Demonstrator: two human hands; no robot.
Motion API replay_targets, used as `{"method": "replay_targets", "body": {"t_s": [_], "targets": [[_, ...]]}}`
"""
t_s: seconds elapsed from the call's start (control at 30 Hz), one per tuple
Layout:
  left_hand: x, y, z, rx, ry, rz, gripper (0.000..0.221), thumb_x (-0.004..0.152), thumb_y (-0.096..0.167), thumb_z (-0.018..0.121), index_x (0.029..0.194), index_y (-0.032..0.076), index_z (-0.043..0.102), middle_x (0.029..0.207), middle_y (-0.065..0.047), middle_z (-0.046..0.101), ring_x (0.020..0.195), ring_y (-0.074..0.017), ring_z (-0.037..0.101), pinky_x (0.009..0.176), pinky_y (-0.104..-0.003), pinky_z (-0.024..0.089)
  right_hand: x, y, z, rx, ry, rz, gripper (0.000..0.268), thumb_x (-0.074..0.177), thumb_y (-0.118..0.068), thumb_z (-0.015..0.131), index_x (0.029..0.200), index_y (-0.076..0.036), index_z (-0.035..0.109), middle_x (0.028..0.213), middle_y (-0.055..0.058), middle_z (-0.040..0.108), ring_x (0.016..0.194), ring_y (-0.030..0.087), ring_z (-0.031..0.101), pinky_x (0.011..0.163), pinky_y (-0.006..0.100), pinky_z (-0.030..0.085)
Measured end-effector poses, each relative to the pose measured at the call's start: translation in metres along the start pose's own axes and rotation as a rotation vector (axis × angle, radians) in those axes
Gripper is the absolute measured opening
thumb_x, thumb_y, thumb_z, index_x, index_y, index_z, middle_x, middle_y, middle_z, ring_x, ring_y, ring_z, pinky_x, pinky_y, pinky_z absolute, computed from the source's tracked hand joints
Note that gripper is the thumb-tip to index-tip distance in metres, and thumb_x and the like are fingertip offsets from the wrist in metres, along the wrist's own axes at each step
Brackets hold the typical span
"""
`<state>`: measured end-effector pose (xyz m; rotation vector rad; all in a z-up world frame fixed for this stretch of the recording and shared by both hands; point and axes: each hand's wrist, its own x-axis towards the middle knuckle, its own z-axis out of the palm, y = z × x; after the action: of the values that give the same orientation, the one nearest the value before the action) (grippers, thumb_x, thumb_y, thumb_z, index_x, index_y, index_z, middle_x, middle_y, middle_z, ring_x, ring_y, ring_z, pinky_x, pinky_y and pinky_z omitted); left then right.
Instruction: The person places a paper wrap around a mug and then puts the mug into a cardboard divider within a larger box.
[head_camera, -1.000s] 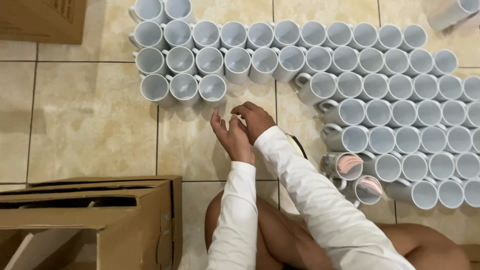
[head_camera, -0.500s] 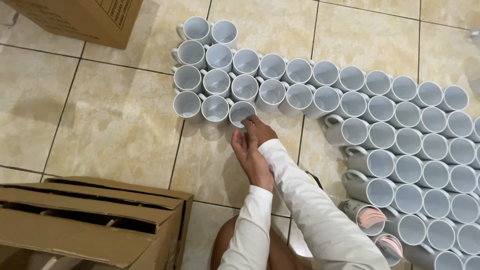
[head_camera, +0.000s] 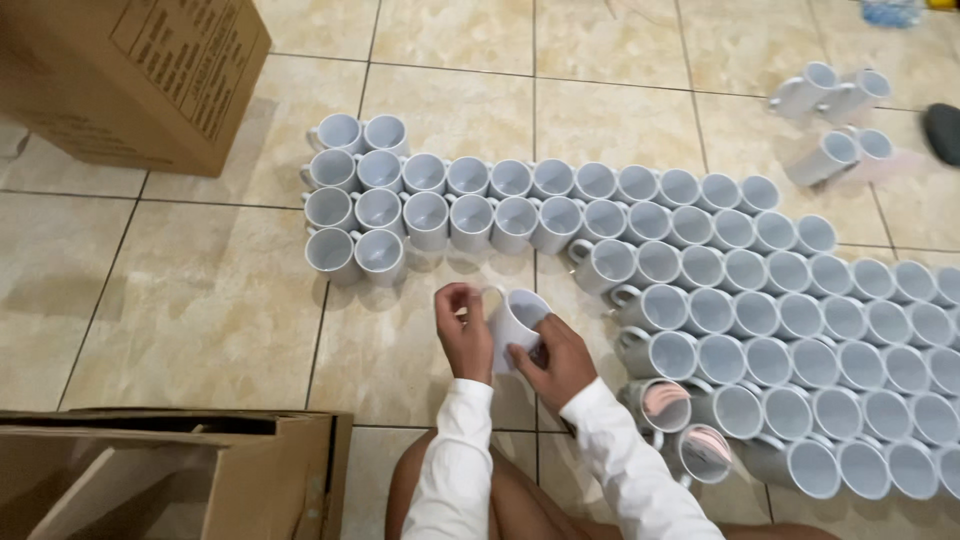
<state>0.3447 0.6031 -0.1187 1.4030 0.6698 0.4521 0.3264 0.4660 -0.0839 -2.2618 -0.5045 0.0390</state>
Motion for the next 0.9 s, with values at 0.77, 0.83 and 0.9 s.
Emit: {"method": "replay_targets", "body": {"t_s": [0.77,0.83,0.9], "targets": [[-0.205,-0.016,0.037,-0.095,-1.386,-0.397,0.032,0.079,0.016,0.079,0.103,0.003,0.063,0.090,-0.003,0.070,0.082,-0.0092,0.063,0.075,-0.024,0.053,-0.277,0.113,-0.054,1.367,0.525,0.966,0.054,0.091,-0.054,0.050,0.118,-0.007,0.052,0.082,0.021,0.065,0.061,0.034,0.066,0.047,0.044,0.056],[-0.199,-0.020,0.039,-0.089,-1.260,-0.435,0.029,0.081,0.019,0.077,0.102,0.004,0.065,0.088,-0.003,0.070,0.080,-0.0100,0.064,0.075,-0.024,0.053,-0.265,0.095,-0.064,1.302,0.519,0.972,0.054,0.095,-0.054,0.046,0.122,-0.008,0.050,0.080,0.022,0.065,0.058,0.035,0.067,0.043,0.046,0.056],[-0.185,-0.038,0.043,-0.083,-1.122,-0.393,0.026,0.085,0.022,0.074,0.103,0.004,0.066,0.088,-0.004,0.070,0.082,-0.0108,0.064,0.078,-0.026,0.052,-0.238,0.050,-0.095,1.406,0.326,0.636,0.079,0.082,-0.073,0.030,0.143,-0.022,0.025,0.128,0.024,0.048,0.100,0.053,0.060,0.058,0.059,0.058]]}}
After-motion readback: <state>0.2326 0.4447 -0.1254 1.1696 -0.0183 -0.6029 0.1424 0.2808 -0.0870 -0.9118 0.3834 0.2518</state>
